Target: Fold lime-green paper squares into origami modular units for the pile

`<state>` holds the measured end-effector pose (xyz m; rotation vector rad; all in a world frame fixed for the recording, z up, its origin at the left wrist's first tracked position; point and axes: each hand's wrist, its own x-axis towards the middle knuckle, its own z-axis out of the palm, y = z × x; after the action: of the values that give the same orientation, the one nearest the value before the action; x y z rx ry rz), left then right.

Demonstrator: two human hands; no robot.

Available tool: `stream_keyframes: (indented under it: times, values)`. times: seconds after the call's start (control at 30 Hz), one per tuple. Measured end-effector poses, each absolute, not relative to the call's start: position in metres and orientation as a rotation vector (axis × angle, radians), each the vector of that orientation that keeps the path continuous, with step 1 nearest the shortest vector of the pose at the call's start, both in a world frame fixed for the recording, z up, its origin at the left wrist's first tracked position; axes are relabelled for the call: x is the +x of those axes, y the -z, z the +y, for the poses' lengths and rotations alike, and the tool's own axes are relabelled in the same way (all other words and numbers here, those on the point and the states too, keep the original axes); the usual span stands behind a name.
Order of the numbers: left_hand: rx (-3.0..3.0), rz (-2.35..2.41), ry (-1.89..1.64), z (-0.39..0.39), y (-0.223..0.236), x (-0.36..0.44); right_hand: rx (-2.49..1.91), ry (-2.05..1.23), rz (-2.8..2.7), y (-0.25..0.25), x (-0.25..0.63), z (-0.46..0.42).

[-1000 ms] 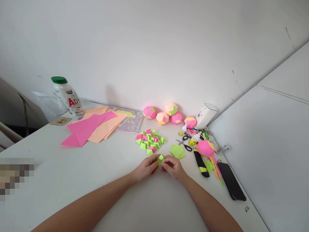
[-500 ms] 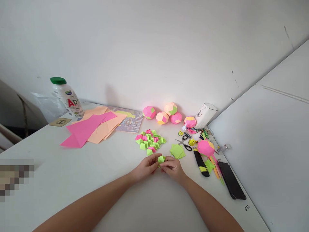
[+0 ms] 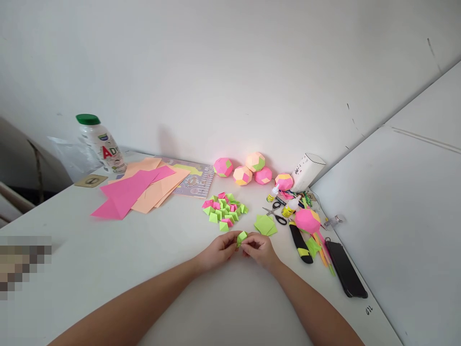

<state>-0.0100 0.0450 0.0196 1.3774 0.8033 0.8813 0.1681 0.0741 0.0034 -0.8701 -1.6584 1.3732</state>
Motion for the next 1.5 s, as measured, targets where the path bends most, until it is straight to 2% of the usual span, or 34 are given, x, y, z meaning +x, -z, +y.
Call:
stream_keyframes:
  times: [0.5, 0.67, 1.07, 1.27, 1.5]
  values:
    - [1.263, 0.865, -0.946, 0.049, -0.01, -0.01, -0.883, -1.515, -1.51, -0.007, 0.169, 0.076]
    - [1.28, 0.874, -0.957, 0.048, -0.011, -0.009, -0.899, -1.55, -1.641, -0.006, 0.17, 0.075]
    - [1.445, 0.87, -0.974, 0.048, -0.005, -0.004, -0.98, -1.127, -1.969, -0.006, 0.166, 0.074]
    - [1.302, 0.828, -0.989, 0.049, -0.01, -0.008, -0.956, -1.36, -1.838, -0.006, 0.169, 0.074]
    - [1.209, 0.786, -1.008, 0.051, -0.011, -0.01, -0.947, -1.408, -1.826, -0.005, 0.171, 0.076]
